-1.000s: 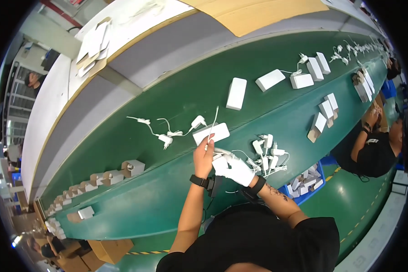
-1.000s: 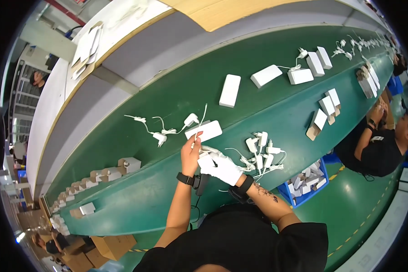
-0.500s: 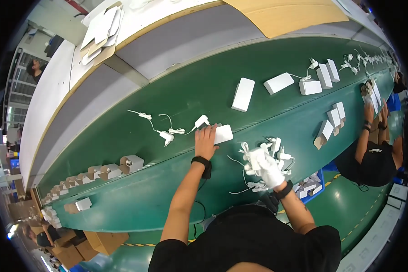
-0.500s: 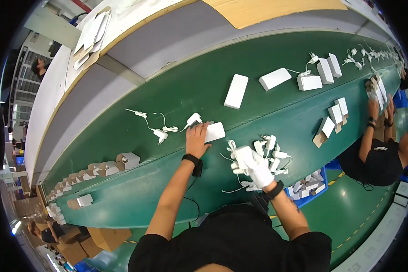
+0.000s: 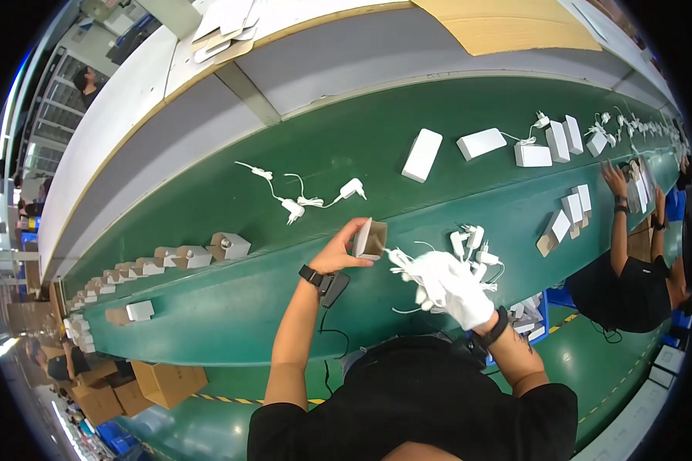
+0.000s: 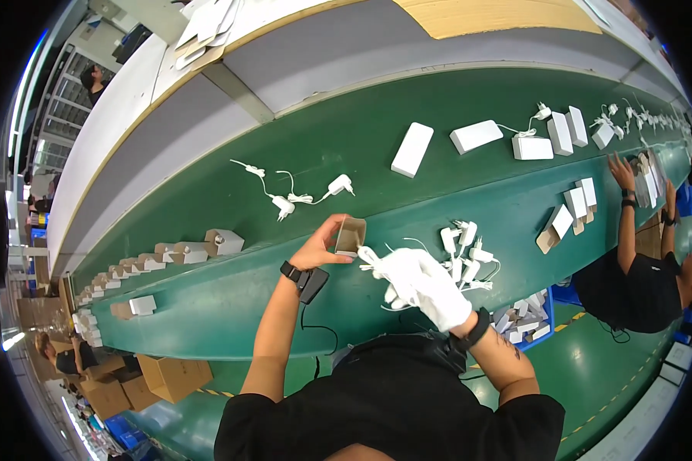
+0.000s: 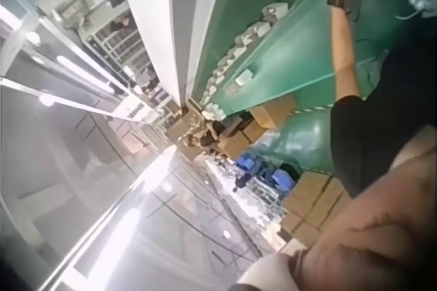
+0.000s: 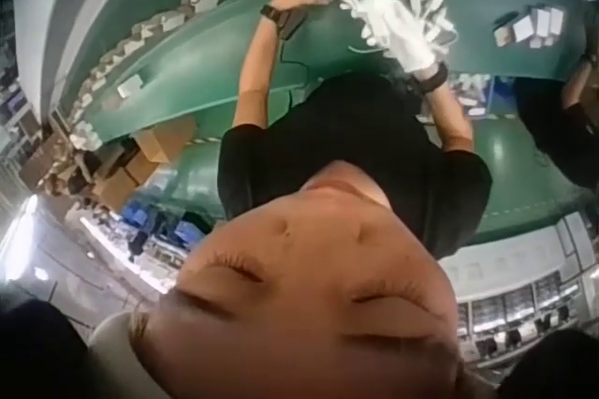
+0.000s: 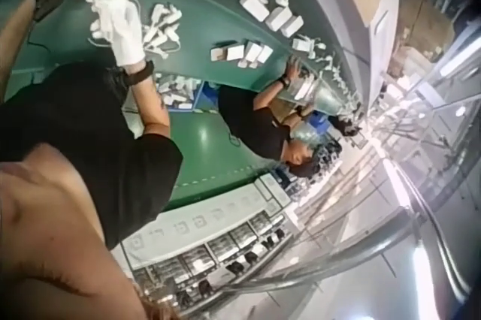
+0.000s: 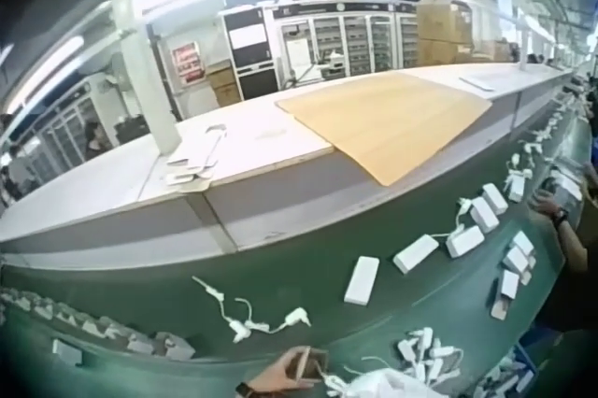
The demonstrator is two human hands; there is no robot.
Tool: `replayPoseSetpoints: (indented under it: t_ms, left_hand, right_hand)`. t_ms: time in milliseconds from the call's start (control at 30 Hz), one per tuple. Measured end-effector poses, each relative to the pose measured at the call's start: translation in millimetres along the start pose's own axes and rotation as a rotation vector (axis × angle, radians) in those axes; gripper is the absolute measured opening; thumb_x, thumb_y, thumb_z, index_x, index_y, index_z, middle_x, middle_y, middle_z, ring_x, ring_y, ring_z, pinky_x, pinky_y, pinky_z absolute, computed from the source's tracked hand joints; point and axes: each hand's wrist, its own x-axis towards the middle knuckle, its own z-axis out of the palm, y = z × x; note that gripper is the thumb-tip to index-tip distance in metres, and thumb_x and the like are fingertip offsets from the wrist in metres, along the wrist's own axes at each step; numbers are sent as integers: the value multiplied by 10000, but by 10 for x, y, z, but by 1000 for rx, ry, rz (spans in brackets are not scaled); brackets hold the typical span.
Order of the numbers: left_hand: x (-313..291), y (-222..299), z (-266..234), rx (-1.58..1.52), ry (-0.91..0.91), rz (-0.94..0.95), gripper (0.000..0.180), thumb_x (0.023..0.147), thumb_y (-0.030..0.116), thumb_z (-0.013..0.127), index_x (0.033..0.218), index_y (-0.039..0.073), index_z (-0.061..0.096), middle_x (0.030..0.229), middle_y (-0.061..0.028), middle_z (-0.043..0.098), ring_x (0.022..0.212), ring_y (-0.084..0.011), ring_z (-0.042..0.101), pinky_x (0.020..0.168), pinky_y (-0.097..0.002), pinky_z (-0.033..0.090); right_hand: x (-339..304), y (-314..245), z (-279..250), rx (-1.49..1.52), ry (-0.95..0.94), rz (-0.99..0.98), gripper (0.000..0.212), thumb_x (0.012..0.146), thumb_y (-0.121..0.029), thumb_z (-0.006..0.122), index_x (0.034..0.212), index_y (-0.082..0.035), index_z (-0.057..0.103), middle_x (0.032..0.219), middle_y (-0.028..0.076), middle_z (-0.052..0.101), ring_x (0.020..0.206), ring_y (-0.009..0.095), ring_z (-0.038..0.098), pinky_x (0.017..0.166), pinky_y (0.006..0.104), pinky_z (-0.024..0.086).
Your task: The person packages power adapters by hand, picking up an adapter and a cardboard box, inserting the adapter into the box, and placing the filled box onto the conveyor belt. This process is repeated for multiple adapters and boxes.
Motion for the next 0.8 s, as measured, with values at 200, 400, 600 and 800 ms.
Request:
replayPoseSetpoints:
  t_ms: [200, 400, 600, 800]
  left_hand:
    - [-204, 388, 162, 133, -101, -25, 816, 582, 153, 842, 1290, 111, 439, 1256, -28, 483, 1189, -179, 450, 971, -363, 390]
    - [-417, 348, 130, 239, 58, 44, 848, 550, 208, 862, 1285, 96, 453, 1250, -43, 509, 1181, -188, 461, 978, -369, 384]
    - [-521, 37, 33, 382, 265, 151, 822, 553, 195, 851, 1268, 87, 460, 1234, -56, 516, 1168, -202, 470, 977, -357, 383]
    - [-600, -644, 19, 419, 421, 147, 742, 566, 164, 814, 1225, 91, 481, 1198, -98, 536, 1119, -289, 494, 975, -376, 382]
  right_hand:
    - [494, 89, -276, -392, -60, 38, 442, 850, -335, 605, 1107, 19, 542, 1024, 85, 594, 742, 139, 594, 633, 256, 512]
    - [702, 256, 230, -2011, -149, -385, 347, 813, -300, 596, 947, 19, 565, 832, 129, 600, 701, 256, 610, 614, 353, 507]
    - [1044, 287, 302, -1942, -321, -414, 244, 812, -241, 552, 891, -10, 550, 760, 155, 574, 708, 325, 601, 635, 404, 496]
    - [1408, 813, 64, -1884, -377, -172, 217, 784, -197, 558, 927, -35, 554, 807, 176, 588, 726, 345, 604, 641, 402, 500]
